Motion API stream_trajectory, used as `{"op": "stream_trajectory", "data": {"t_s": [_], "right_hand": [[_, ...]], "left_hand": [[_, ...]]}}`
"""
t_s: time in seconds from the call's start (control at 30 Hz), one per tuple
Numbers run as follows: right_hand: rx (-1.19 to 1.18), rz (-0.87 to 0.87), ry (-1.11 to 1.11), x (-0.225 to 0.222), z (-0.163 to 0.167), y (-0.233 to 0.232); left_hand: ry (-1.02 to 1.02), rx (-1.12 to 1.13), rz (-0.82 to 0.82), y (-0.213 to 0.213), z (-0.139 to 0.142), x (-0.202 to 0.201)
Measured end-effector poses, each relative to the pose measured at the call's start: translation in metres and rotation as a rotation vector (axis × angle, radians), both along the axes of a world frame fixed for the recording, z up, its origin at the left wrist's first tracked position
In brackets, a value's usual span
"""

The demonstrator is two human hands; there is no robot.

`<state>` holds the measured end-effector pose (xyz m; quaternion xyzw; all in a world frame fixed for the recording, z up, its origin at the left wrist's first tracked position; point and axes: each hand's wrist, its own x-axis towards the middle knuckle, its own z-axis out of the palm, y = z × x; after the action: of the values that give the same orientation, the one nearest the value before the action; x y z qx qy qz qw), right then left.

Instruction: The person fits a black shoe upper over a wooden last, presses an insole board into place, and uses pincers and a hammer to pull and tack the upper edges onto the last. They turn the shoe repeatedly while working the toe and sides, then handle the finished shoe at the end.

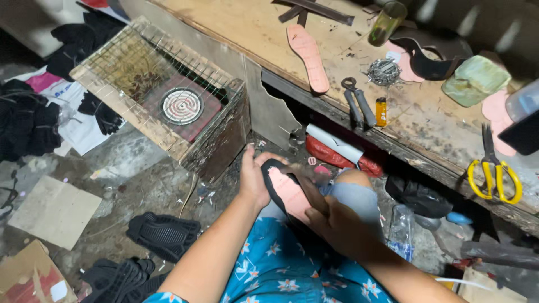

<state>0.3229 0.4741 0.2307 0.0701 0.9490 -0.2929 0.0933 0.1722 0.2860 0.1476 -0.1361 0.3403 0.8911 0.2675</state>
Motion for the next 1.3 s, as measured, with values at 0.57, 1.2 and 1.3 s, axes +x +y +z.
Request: {"op": "stream_trajectory", "data": {"t_s": [0.57, 1.2, 1.3], "right_hand": [[0.05, 0.151, -0.103, -0.013, 0.05, -0.019], [-0.443, -0.092, -0.031, -0.015, 0.02, -0.011], [-0.198, -0.058, -0.193, -0.021, 0.03, -0.011]], "left_hand": [[-0.039, 0.121, 0.084, 0.01, -0.001, -0.004], [-0.084, 0.126, 0.158, 0.007, -0.014, 0.004], [0.104, -0.119, 0.198, 0.012, -0.008, 0.013]]}}
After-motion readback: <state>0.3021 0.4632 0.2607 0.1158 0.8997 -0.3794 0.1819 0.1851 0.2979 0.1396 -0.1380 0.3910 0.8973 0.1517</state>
